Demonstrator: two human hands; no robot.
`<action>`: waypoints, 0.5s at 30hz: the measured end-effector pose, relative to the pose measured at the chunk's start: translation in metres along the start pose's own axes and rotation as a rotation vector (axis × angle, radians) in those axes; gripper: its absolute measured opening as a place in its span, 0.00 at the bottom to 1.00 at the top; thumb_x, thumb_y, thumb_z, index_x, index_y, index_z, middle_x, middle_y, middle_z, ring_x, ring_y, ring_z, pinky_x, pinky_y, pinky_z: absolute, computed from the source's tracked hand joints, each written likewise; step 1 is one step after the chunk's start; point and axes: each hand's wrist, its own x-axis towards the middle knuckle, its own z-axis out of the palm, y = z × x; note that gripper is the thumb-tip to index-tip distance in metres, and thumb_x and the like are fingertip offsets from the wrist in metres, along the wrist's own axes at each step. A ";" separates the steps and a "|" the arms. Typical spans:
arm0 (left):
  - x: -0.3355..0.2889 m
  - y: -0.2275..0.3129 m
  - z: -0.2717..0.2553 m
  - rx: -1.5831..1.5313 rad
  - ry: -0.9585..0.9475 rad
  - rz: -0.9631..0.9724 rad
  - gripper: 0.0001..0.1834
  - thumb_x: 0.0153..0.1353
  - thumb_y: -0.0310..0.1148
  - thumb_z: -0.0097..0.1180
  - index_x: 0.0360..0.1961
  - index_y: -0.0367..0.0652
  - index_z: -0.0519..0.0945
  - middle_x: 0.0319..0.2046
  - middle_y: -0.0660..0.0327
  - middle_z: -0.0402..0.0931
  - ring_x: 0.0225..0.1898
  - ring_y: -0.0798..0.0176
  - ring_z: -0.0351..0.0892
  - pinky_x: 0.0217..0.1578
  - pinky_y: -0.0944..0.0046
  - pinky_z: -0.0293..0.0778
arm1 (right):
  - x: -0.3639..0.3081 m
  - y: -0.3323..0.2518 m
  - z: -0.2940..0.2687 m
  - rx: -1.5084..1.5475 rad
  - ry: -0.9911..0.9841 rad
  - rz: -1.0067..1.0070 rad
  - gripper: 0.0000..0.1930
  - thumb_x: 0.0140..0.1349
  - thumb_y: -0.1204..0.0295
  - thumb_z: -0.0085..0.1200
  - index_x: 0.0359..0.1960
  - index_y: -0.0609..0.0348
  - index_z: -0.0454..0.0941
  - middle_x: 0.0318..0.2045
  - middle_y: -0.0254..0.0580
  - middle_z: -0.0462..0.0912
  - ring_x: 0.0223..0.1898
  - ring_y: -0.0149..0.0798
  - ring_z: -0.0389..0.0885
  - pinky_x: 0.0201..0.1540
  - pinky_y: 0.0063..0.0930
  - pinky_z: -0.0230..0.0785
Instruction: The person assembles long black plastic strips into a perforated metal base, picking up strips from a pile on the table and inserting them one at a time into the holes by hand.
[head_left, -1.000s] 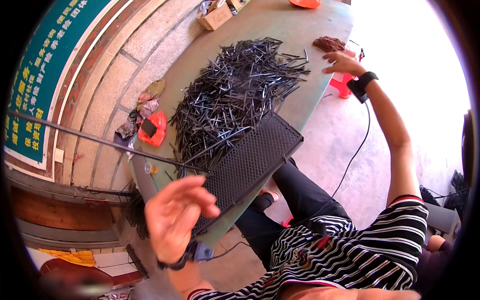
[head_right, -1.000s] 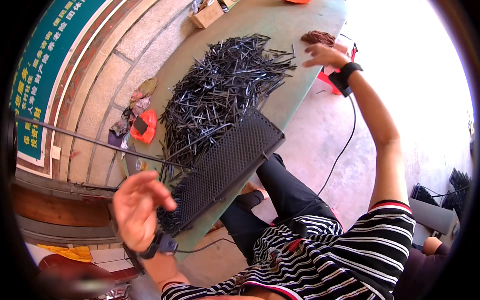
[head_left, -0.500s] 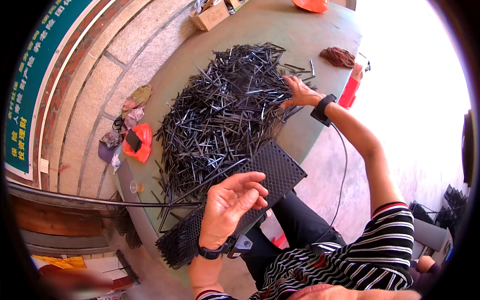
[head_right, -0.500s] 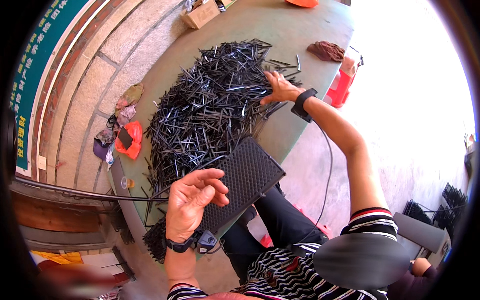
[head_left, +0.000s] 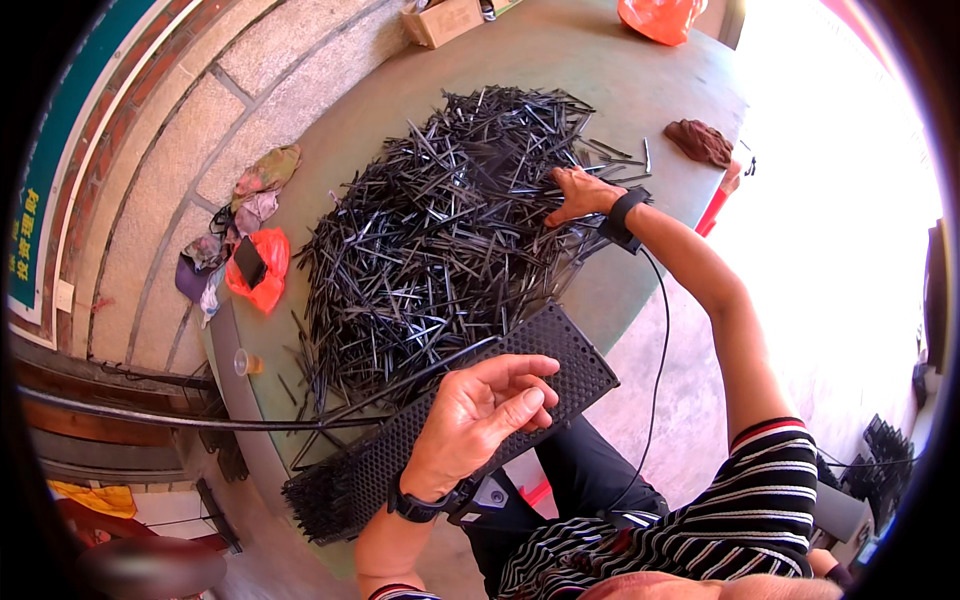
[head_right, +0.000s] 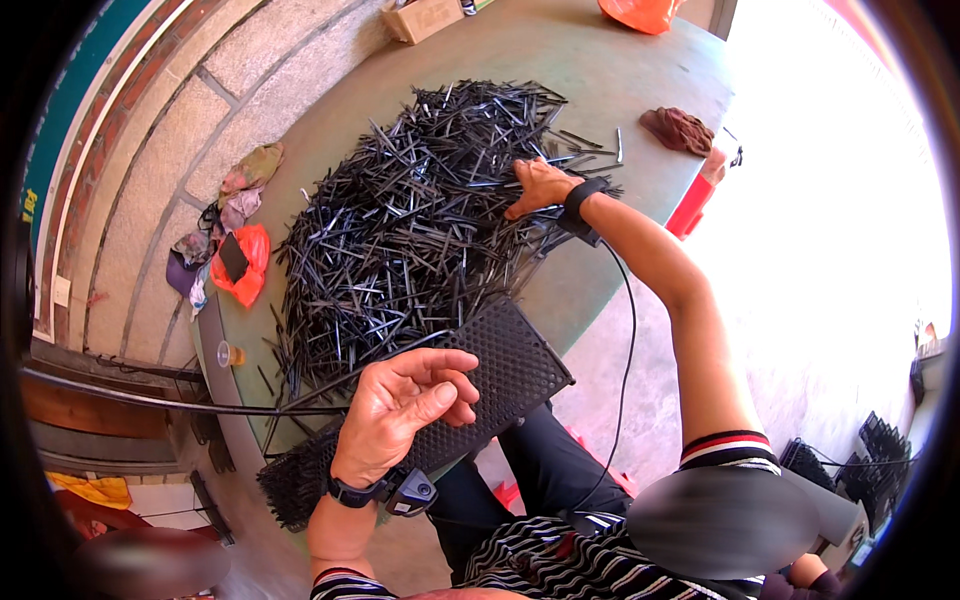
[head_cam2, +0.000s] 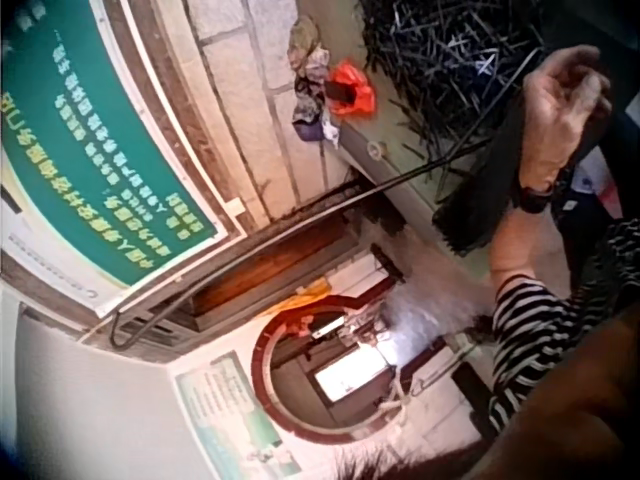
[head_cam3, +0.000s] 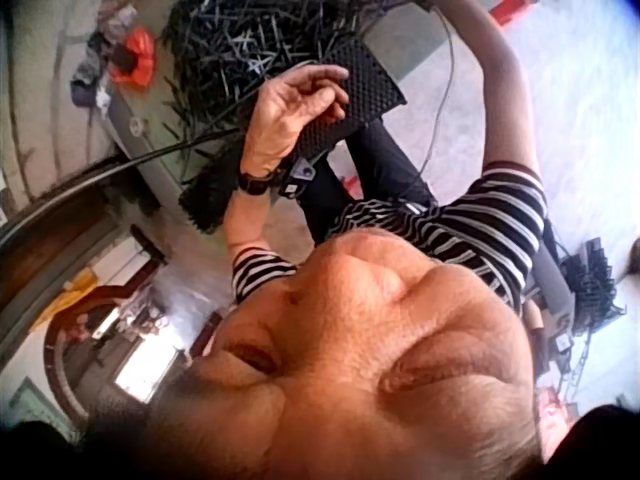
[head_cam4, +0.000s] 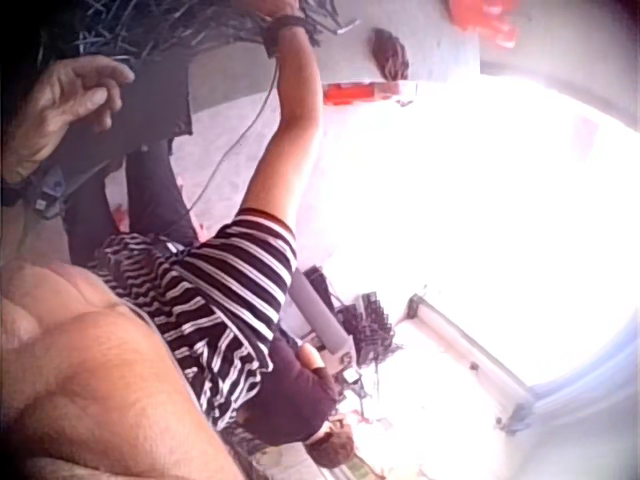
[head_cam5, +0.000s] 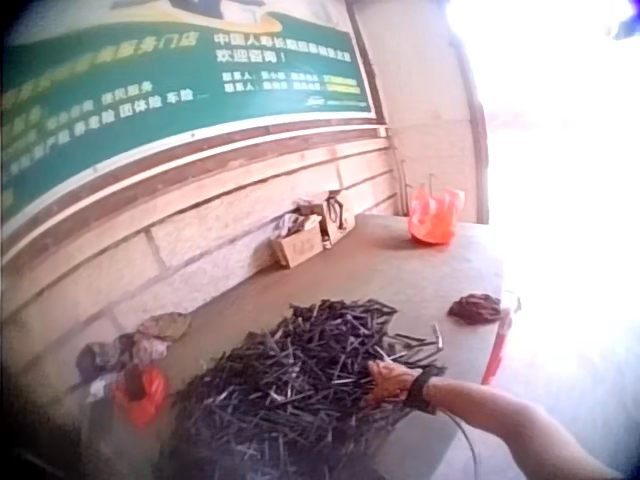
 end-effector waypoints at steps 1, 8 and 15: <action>0.001 0.000 -0.001 0.000 0.000 -0.003 0.15 0.59 0.28 0.54 0.46 0.34 0.74 0.31 0.58 0.78 0.30 0.68 0.78 0.33 0.70 0.75 | 0.001 -0.001 0.003 -0.057 0.001 -0.007 0.40 0.32 0.45 0.65 0.40 0.68 0.70 0.40 0.55 0.74 0.48 0.53 0.67 0.47 0.43 0.63; 0.003 -0.002 -0.008 -0.007 -0.004 -0.007 0.14 0.59 0.27 0.54 0.46 0.35 0.74 0.32 0.58 0.78 0.30 0.68 0.78 0.33 0.70 0.74 | 0.010 -0.022 -0.009 -0.206 -0.109 0.004 0.35 0.31 0.50 0.65 0.39 0.64 0.74 0.41 0.52 0.76 0.49 0.51 0.70 0.46 0.42 0.65; 0.004 -0.003 -0.013 -0.018 0.016 -0.021 0.14 0.59 0.27 0.53 0.46 0.35 0.74 0.32 0.58 0.78 0.30 0.68 0.78 0.34 0.71 0.75 | 0.011 -0.021 0.002 -0.207 -0.163 0.046 0.36 0.37 0.49 0.64 0.45 0.63 0.71 0.44 0.52 0.75 0.51 0.47 0.71 0.49 0.42 0.64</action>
